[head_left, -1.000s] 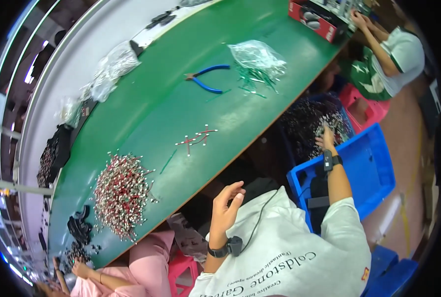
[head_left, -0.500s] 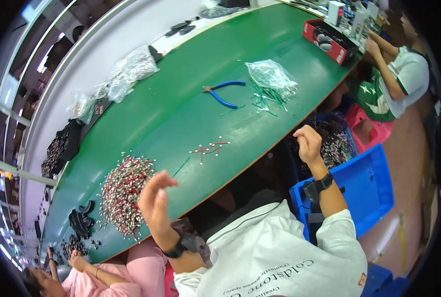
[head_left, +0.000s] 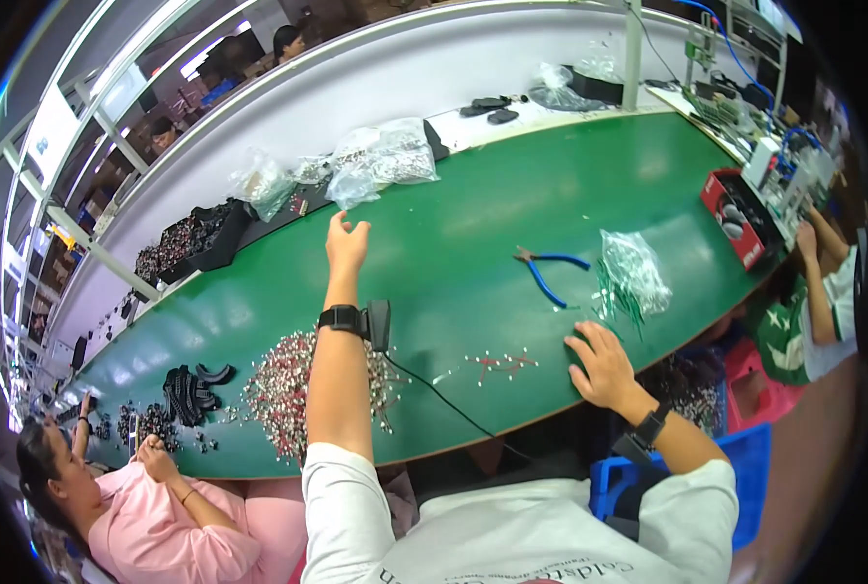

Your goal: The person inserts wires into a circuit board by hand, picks up a bag of wires, and then attaches a component to a head strap. After placing the assembly into a blue bin, they pick up more circuit boards from another bin.

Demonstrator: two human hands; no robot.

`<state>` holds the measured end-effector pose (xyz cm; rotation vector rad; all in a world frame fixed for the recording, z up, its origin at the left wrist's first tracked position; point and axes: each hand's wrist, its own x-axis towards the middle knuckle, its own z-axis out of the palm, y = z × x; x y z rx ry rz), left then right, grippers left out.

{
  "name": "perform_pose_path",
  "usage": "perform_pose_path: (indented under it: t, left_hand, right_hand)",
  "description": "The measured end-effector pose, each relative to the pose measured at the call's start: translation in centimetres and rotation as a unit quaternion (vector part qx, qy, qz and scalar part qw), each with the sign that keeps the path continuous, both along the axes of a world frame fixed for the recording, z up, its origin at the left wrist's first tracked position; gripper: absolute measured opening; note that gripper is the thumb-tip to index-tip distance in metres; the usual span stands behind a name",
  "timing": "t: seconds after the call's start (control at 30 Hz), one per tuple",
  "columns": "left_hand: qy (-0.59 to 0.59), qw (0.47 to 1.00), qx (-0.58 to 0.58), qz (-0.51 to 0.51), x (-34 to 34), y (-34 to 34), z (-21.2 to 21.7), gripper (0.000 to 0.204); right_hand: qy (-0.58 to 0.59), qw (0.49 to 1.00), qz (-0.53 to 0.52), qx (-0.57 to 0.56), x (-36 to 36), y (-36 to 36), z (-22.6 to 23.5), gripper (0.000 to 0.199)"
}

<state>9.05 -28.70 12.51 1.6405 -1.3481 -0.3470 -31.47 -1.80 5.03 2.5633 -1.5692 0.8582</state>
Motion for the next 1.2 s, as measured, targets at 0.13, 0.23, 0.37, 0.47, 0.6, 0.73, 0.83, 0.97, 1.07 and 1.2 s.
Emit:
perform_pose_path:
  t: [0.13,0.23,0.37,0.47,0.6,0.73,0.83,0.97,1.07,1.2]
  left_hand:
    - [-0.105,0.994,0.018,0.006,-0.2,-7.6,0.3,0.064]
    - [-0.118,0.993,-0.006,0.007,1.1,-14.1,1.3,0.054]
    - [-0.122,0.992,-0.028,-0.022,1.7,-21.0,3.2,0.043]
    - [-0.118,0.992,-0.029,-0.028,2.1,-25.3,3.1,0.037]
    - [-0.168,0.984,-0.060,-0.004,2.5,-30.9,0.6,0.032]
    - [-0.138,0.987,-0.075,0.011,5.4,-35.9,-3.5,0.029]
    - [-0.102,0.994,-0.029,-0.008,6.2,-38.3,-6.0,0.029]
    - [-0.233,0.971,0.040,-0.031,4.6,-38.7,-8.2,0.026]
    - [-0.201,0.976,0.064,-0.049,3.0,-37.5,-9.4,0.027]
    - [-0.114,0.991,0.025,-0.070,3.5,-37.9,-10.3,0.031]
  right_hand:
    - [-0.002,0.999,-0.009,0.039,-0.1,-0.7,0.6,0.046]
    - [-0.008,0.998,-0.004,0.062,0.1,-2.3,1.0,0.048]
    - [0.000,0.997,-0.014,0.077,-0.1,-3.3,1.3,0.050]
    - [0.004,0.995,-0.019,0.100,-0.5,-3.9,0.8,0.051]
    - [0.017,0.992,-0.030,0.120,-0.8,-4.1,0.6,0.051]
    - [0.019,0.992,-0.011,0.126,-0.5,-4.9,0.7,0.051]
    - [0.024,0.991,-0.008,0.129,-0.5,-5.1,0.8,0.050]
    - [0.032,0.991,-0.011,0.132,-0.6,-5.3,0.5,0.050]
    - [0.037,0.990,-0.018,0.138,-0.5,-5.3,0.6,0.049]
    - [0.035,0.990,-0.015,0.135,-0.4,-5.4,0.3,0.049]
